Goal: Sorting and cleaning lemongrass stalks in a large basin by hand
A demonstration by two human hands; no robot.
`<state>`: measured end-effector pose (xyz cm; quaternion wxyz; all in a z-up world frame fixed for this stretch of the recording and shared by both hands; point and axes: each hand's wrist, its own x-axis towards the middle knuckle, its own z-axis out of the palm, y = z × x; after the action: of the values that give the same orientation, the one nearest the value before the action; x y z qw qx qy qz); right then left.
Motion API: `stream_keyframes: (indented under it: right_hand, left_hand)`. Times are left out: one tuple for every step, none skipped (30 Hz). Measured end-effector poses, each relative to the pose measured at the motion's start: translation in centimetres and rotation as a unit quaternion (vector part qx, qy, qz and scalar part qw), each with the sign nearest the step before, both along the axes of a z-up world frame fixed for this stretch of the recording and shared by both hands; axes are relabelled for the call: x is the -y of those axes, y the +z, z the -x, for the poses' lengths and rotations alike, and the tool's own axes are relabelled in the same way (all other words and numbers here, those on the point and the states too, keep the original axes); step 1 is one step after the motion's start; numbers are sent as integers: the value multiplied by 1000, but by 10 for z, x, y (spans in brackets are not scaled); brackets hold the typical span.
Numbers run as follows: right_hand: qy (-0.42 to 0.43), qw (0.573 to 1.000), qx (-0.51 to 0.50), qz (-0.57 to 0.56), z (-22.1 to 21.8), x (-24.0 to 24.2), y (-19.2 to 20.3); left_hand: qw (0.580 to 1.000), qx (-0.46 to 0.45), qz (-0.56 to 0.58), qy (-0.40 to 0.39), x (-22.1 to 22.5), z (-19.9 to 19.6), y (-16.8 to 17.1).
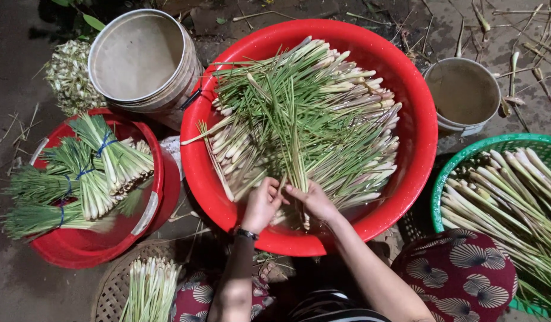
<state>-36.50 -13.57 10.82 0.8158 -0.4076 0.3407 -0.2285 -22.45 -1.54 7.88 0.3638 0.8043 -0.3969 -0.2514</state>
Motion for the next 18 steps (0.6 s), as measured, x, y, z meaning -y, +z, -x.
stream_keyframes:
  right_hand:
    - [2,999,-17,35,4,0,27]
    - [4,997,-33,69,7,0,53]
    - [5,997,-34,68,11,8,60]
    - [-34,993,-38,103,14,16,66]
    - [-71,987,-41,138,16,25,74]
    - [-69,987,-41,139,22,39,60]
    - [-117,990,21,76,26,53,47]
    - [-163,983,82,12,31,67,34]
    - [-163,983,83,12,33,70,26]
    - [-176,981,83,10,35,72,17]
    - [-191,978,84,7,37,75,8]
    - [-192,978,85,7,36,69,18]
    - [-177,983,42,31,36,63,27]
    - [-162,985,0,54,36,57,37]
    - [-165,985,-1,54,38,59,19]
    - [-169,985,1,46,40,62,1]
    - [-171,985,3,38,40,64,-17]
    - [-171,984,3,38,43,70,-28]
  left_hand:
    - [1000,-19,6,10,-4,-5,16]
    - [999,-39,11,20,-8,-11,32]
    - [999,-40,10,21,-9,-15,40]
    - [997,-46,15,55,-11,-20,47]
    - [994,-50,22,91,-12,-25,55]
    - [994,-51,22,93,-17,-35,31]
    - [993,54,-95,48,-22,-47,8]
    - [965,157,-211,2,-27,-58,-14]
    - [965,157,-211,3,-21,-40,4]
    - [964,111,-238,-32,-15,-21,22]
    - [960,64,-264,-68,-8,-2,40]
    - [960,65,-264,-69,-7,-13,-15]
    - [952,117,-269,-88,-7,-21,-68]
    - [941,169,-272,-106,-5,-27,-118]
    - [941,170,-271,-109,-7,-29,-98]
    - [950,128,-260,-116,-9,-32,-78]
    - [957,86,-249,-121,-13,-35,-58]
    - [957,87,-249,-122,-11,-32,-19]
